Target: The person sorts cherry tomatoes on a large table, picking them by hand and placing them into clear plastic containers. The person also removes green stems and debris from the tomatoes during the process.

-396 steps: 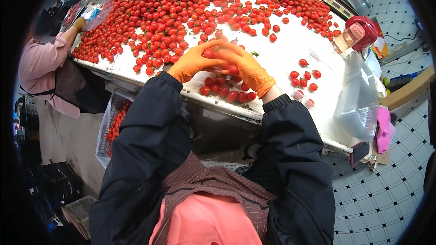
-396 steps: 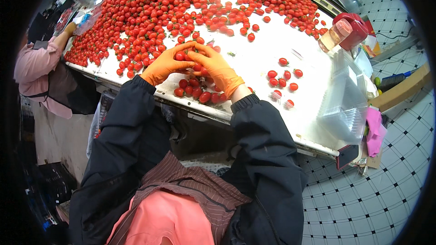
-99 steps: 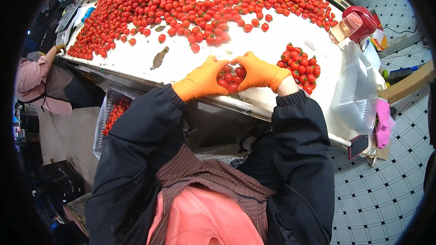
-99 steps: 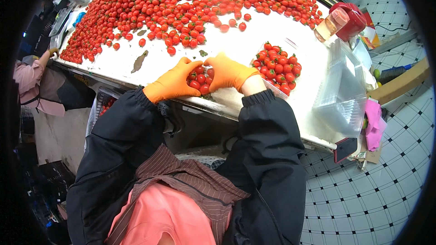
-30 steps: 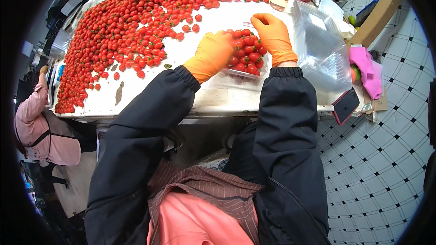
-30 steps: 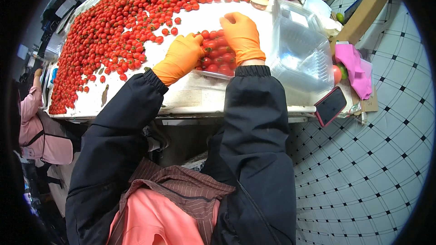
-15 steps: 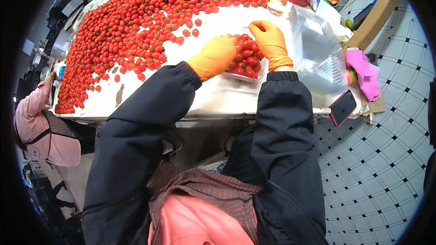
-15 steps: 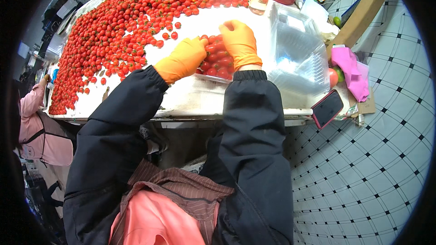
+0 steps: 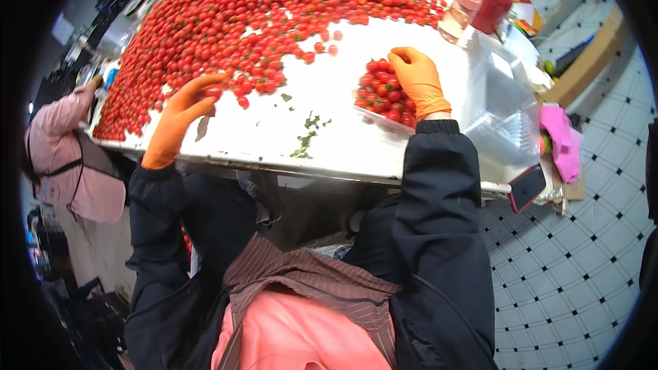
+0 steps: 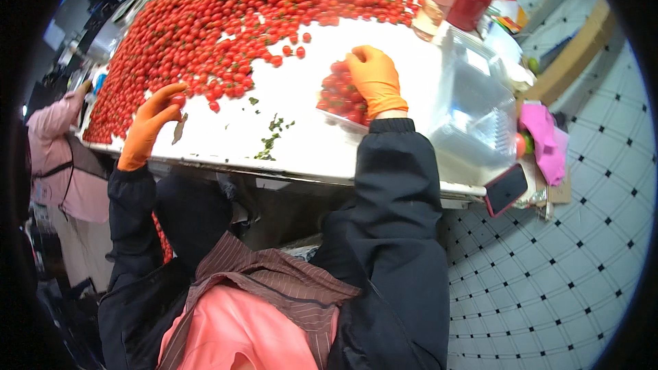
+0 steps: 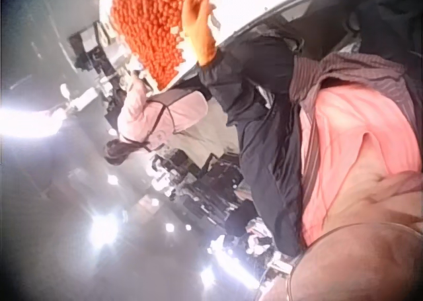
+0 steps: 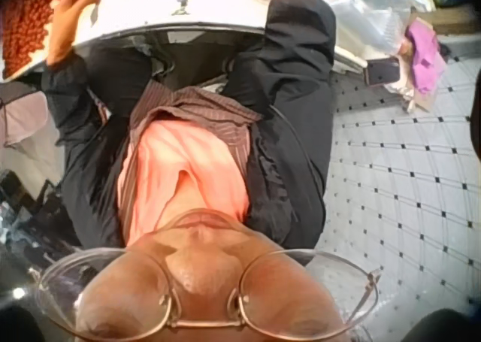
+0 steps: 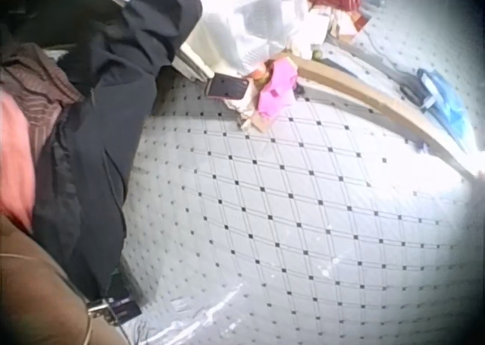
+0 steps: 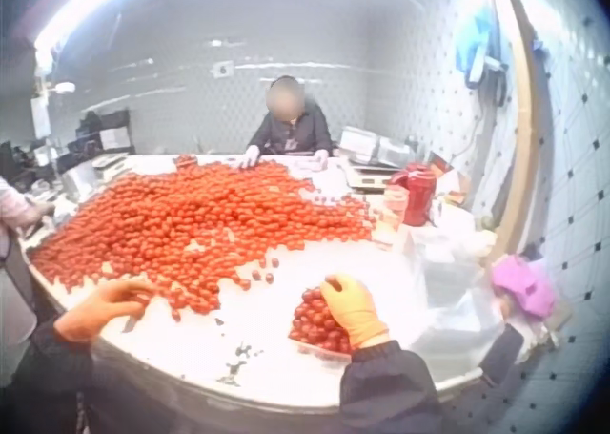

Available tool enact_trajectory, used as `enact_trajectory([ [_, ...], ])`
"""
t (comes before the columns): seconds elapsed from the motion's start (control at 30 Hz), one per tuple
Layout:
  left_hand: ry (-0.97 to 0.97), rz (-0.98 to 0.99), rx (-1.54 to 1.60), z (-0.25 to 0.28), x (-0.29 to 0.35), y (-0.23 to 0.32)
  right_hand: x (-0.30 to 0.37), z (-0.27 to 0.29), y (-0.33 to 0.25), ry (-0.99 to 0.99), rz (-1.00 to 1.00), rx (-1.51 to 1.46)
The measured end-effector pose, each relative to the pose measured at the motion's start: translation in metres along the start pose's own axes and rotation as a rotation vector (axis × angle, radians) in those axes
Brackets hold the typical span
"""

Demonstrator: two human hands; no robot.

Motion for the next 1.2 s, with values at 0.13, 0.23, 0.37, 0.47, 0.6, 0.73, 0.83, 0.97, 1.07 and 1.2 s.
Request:
enact_trajectory([
  [0.13, 0.213, 0.344, -0.126, 0.120, 0.098, -0.131, -0.001, -0.022, -0.006, -0.090, 0.084, 0.007],
  [0.23, 0.271, 0.372, -0.929, 0.176, 0.192, -0.229, 0.000, -0.034, -0.012, -0.124, 0.058, -0.063],
  [0.37, 0.124, 0.901, -1.214, 0.181, 0.274, -0.328, 0.008, -0.050, -0.023, -0.162, 0.002, -0.117],
  [0.47, 0.422, 0.386, -0.910, 0.180, 0.221, -0.299, 0.014, -0.079, -0.040, -0.207, 0.031, -0.162],
  [0.6, 0.360, 0.183, -0.524, 0.114, 0.069, -0.167, 0.029, -0.121, -0.073, -0.279, 0.214, -0.116],
  [0.73, 0.078, 0.062, -0.922, 0.061, -0.038, -0.147, 0.041, -0.173, -0.081, -0.383, 0.363, 0.114],
  [0.83, -0.112, 0.307, -0.965, 0.041, -0.076, -0.175, 0.037, -0.201, -0.067, -0.483, 0.255, 0.331],
  [0.97, -0.167, 0.199, -0.878, -0.004, -0.084, -0.145, 0.030, -0.217, -0.055, -0.482, 0.221, 0.405],
  [1.07, -0.127, 0.185, -0.822, -0.013, -0.079, -0.140, 0.034, -0.249, -0.076, -0.633, 0.207, 0.421],
  [1.2, -0.090, 0.123, -0.700, -0.030, -0.079, -0.139, 0.038, -0.278, -0.079, -0.611, 0.246, 0.396],
])
Point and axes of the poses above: each hand's wrist, its own x-axis away from the middle knuckle, its own z-axis out of the back of the hand, y = z × x, the point moved 9 cm from there along -x, towards the middle knuckle, and after that the axes turned 11 degrees about -x, right-handed, at the moved point
